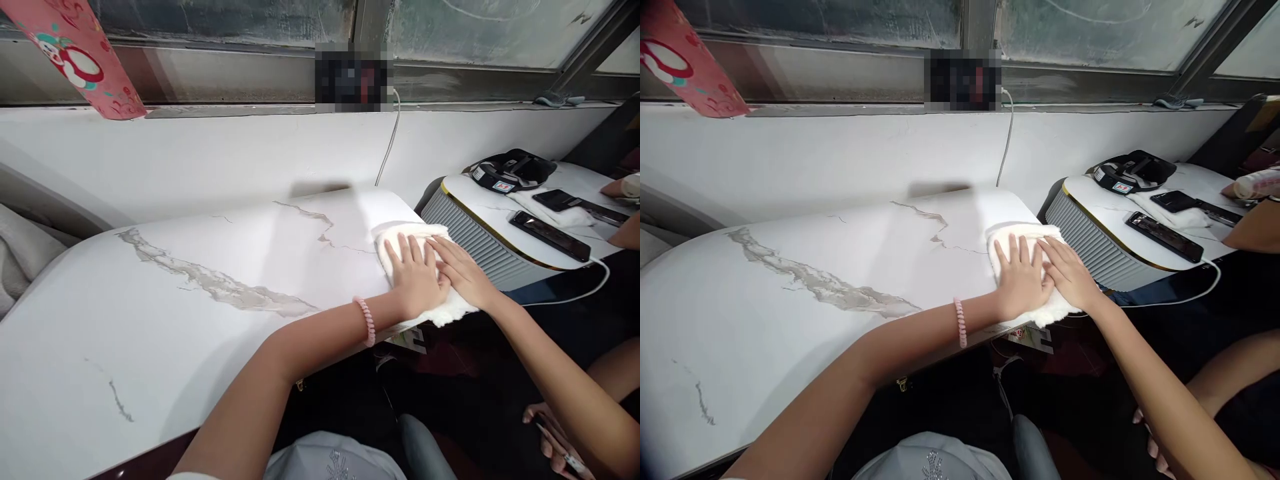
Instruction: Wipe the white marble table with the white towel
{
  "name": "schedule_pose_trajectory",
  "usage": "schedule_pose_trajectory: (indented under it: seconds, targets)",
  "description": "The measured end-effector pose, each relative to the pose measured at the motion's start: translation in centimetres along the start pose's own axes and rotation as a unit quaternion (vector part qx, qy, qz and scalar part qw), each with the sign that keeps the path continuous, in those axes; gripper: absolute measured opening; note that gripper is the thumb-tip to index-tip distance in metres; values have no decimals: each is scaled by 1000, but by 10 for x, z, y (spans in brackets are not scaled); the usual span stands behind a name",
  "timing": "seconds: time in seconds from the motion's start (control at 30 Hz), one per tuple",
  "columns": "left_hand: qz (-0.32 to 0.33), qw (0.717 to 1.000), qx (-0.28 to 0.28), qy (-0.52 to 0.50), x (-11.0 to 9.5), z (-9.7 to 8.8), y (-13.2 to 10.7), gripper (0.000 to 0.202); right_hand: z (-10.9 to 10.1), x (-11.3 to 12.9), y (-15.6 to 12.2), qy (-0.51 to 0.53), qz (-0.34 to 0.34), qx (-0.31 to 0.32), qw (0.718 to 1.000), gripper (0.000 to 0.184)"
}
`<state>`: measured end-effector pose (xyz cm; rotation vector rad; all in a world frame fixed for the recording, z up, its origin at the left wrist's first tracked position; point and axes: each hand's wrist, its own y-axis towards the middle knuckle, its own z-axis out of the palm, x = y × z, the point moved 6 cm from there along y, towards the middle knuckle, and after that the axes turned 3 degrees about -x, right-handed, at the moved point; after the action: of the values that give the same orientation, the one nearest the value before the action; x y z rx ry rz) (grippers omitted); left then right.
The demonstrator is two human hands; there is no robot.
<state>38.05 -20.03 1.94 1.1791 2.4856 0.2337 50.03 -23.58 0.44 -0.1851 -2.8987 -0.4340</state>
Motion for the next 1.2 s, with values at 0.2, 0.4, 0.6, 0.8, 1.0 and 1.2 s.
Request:
schedule_pose_trajectory:
  seconds: [0.2,0.4,0.6,0.8,1.0,1.2]
  targets:
    - [25,999,15,-20,-5,5,6,68,1,-10,-2,-32,7,12,999,57]
    - [18,1000,11,-16,38,7,50,63,17,-12,63,-31,23,2,999,57]
    - [-27,1000,3,-9,107,9,102,59,47,1,151,2,0,-11,1000,54]
    - [-58,997,46,-3,166,4,132,61,72,24,214,27,-20,-26,999,52]
    - [-70,997,33,-1,185,1,139,61,77,33,232,41,-11,-38,998,51]
    - [-78,996,30,0,177,-1,122,61,73,42,214,27,-8,-14,1000,54]
